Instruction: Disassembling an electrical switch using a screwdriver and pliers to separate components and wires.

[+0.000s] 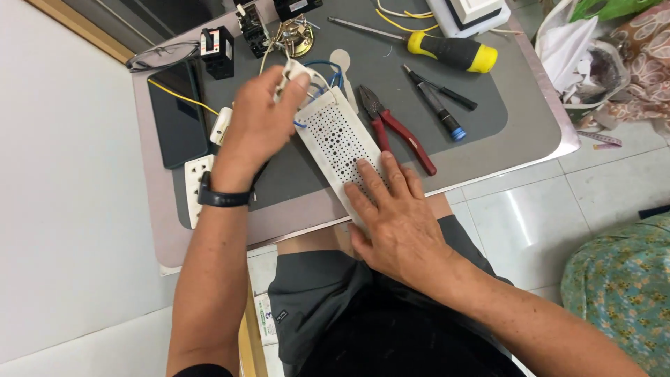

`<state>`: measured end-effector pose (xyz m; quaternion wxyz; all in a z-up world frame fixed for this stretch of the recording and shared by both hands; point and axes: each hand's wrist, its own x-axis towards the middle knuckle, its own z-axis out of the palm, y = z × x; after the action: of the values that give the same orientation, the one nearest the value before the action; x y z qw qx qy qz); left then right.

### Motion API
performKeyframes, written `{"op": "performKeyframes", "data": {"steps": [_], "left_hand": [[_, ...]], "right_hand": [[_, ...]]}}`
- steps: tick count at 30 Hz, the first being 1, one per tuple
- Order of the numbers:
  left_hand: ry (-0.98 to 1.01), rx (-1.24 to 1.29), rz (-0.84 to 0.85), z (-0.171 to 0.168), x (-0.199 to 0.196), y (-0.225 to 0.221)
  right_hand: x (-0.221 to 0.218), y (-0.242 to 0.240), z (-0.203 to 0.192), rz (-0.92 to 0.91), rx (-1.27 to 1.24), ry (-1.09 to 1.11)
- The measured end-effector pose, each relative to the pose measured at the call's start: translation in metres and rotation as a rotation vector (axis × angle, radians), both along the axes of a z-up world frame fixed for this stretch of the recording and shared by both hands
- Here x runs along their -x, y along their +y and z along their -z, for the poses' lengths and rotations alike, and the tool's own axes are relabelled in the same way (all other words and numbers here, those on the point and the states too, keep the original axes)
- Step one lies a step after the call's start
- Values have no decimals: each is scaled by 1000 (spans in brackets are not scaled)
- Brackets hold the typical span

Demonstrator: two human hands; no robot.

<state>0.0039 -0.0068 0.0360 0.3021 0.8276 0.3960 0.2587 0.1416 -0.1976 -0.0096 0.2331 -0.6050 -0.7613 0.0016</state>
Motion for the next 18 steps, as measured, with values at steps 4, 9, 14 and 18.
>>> {"op": "performKeyframes", "data": {"steps": [4,9,14,18], "left_hand": [[-135,116,-69,-29,7,7],[-73,-162,-20,-57,23,28],[41,-383,-69,-79,40,36],[115,-405,-18,-83,48,41]], "right_hand": [[1,-2,9,10,33,10],[2,-3,9,18,-3,42],[3,-2,13,33,4,25],[1,-2,13,16,17,36]]}}
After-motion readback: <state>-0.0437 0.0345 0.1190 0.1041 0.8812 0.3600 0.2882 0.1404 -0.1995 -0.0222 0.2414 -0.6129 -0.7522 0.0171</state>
